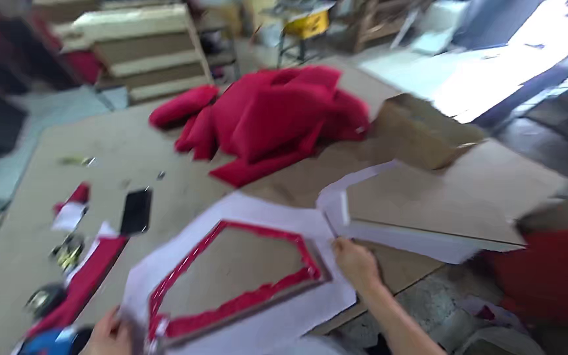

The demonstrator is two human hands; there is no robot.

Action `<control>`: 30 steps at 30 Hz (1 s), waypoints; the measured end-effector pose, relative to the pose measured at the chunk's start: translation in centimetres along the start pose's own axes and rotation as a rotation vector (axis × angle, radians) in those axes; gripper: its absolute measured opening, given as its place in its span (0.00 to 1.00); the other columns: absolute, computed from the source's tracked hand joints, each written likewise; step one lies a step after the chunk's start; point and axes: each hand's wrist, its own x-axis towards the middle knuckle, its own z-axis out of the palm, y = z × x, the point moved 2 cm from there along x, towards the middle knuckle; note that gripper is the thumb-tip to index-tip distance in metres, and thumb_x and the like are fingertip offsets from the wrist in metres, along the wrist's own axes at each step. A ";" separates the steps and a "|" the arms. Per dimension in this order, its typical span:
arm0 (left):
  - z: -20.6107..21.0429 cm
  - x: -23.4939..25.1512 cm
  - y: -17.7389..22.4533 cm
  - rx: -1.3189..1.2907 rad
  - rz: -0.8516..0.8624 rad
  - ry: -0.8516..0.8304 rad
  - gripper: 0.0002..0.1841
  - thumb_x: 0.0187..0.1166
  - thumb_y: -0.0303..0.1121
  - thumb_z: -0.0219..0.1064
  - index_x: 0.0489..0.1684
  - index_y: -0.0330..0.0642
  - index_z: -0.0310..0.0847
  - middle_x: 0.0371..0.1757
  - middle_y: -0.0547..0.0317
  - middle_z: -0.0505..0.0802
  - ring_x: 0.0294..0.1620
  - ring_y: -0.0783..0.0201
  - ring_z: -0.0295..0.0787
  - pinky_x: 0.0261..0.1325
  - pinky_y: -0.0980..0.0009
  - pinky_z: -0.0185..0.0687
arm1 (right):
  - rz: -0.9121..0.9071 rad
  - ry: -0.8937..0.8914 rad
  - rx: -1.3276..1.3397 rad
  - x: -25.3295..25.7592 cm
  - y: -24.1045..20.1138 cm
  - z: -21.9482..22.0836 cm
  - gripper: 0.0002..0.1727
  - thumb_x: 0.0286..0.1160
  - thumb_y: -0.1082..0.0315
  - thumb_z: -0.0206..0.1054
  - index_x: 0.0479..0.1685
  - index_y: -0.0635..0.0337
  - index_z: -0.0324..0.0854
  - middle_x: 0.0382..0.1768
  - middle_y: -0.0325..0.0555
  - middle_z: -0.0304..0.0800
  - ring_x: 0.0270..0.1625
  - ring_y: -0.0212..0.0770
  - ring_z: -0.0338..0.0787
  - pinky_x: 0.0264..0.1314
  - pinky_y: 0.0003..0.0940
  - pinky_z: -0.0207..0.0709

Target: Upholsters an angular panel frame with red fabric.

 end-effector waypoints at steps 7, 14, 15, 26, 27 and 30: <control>2.2 -5.6 3.5 -0.565 0.017 -0.202 0.60 0.64 0.67 0.76 0.95 0.44 0.49 0.87 0.50 0.74 0.83 0.61 0.74 0.82 0.57 0.76 | -0.512 -0.345 0.380 -2.6 -0.3 -0.9 0.60 0.60 0.31 0.77 0.95 0.41 0.52 0.84 0.41 0.73 0.75 0.41 0.84 0.71 0.50 0.85; 4.6 -7.0 4.4 -0.517 -0.023 -0.134 0.66 0.46 0.55 0.89 0.95 0.56 0.51 0.79 0.60 0.83 0.74 0.68 0.83 0.75 0.60 0.84 | -0.541 -0.259 0.357 -2.3 1.0 2.5 0.58 0.59 0.39 0.82 0.95 0.35 0.55 0.75 0.40 0.84 0.75 0.38 0.83 0.79 0.49 0.78; 4.7 -7.0 4.3 -0.507 -0.027 -0.142 0.65 0.47 0.55 0.90 0.95 0.58 0.52 0.78 0.61 0.84 0.73 0.69 0.84 0.74 0.60 0.85 | -0.538 -0.261 0.353 -2.2 1.1 2.5 0.58 0.58 0.39 0.82 0.95 0.35 0.56 0.74 0.40 0.84 0.75 0.38 0.83 0.79 0.48 0.78; 4.0 -6.8 4.2 -0.381 -0.002 -0.133 0.66 0.47 0.57 0.90 0.95 0.55 0.51 0.74 0.59 0.87 0.70 0.67 0.87 0.72 0.58 0.86 | -0.618 -0.218 0.358 -2.6 1.6 2.4 0.50 0.63 0.38 0.80 0.91 0.35 0.65 0.75 0.33 0.84 0.77 0.32 0.81 0.82 0.43 0.76; 4.0 -6.8 4.1 -0.379 0.005 -0.123 0.66 0.46 0.58 0.90 0.95 0.54 0.51 0.74 0.59 0.87 0.69 0.68 0.88 0.72 0.58 0.86 | -0.634 -0.195 0.395 -2.6 2.0 2.5 0.48 0.64 0.39 0.79 0.90 0.35 0.67 0.74 0.32 0.85 0.76 0.31 0.82 0.81 0.42 0.78; 4.2 -6.7 4.0 -0.400 0.007 -0.114 0.66 0.46 0.57 0.90 0.95 0.56 0.52 0.72 0.61 0.89 0.66 0.70 0.89 0.70 0.60 0.88 | -0.642 -0.183 0.439 -2.5 2.7 3.1 0.46 0.64 0.39 0.79 0.89 0.34 0.68 0.74 0.29 0.85 0.76 0.29 0.82 0.82 0.40 0.78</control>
